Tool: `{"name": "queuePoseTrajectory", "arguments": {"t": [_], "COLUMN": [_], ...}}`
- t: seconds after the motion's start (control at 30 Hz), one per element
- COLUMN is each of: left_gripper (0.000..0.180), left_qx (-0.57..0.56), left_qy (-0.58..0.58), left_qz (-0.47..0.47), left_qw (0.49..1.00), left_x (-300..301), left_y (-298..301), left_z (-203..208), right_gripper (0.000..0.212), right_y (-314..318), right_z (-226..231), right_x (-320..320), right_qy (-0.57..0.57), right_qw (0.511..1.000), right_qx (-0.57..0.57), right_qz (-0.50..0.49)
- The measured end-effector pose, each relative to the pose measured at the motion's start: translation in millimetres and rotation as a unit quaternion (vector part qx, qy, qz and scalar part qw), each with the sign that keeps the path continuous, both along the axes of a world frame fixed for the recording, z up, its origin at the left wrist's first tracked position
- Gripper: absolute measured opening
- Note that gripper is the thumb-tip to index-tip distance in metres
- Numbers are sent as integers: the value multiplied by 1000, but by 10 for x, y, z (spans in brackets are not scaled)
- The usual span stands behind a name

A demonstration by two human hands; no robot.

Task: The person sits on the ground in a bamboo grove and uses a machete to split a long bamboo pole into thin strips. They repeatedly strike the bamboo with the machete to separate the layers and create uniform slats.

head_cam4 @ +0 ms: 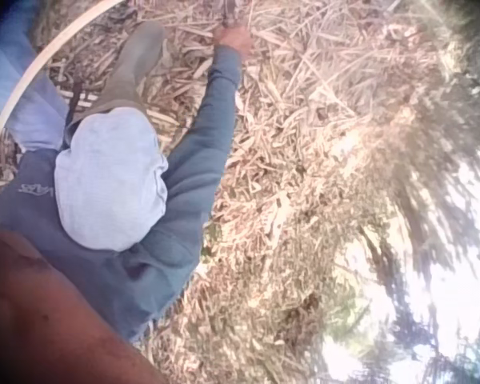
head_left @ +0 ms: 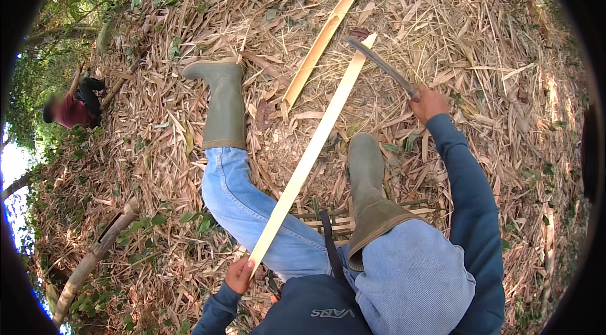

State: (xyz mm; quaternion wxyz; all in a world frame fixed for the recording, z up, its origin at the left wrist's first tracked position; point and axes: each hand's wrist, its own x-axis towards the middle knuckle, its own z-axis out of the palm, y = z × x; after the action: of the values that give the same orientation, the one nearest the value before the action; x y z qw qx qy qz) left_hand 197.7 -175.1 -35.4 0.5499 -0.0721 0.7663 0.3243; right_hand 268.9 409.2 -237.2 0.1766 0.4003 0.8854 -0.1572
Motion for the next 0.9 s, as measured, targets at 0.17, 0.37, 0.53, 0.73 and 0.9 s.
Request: {"name": "queuePoseTrajectory", "arguments": {"t": [0.17, 0.37, 0.53, 0.73, 0.9], "left_gripper": [41, 43, 37, 25, 27], "left_qx": [-9, 24, 45, 13, 40], "left_qy": [-13, -21, 127, 294, 118], "left_qz": [-27, -37, -119, -181, -62], "left_qw": [1000, 999, 984, 938, 990], "left_x": [-71, 135, -58, -237, -100], "left_y": [-110, -133, 185, 948, 1036], "left_z": [-76, -226, -320, -698, -664], "right_gripper": [39, 32, 26, 28, 26], "right_y": [144, 371, -364, -1008, -1217], "right_z": [119, -156, 161, 295, 301], "right_x": [168, 248, 281, 345, 383], "right_qy": [-6, 43, 82, 99, 49], "right_qw": [993, 997, 994, 985, 970], "right_qx": [18, 14, -43, -105, -111], "right_qz": [117, -69, 50, 90, 208]}}
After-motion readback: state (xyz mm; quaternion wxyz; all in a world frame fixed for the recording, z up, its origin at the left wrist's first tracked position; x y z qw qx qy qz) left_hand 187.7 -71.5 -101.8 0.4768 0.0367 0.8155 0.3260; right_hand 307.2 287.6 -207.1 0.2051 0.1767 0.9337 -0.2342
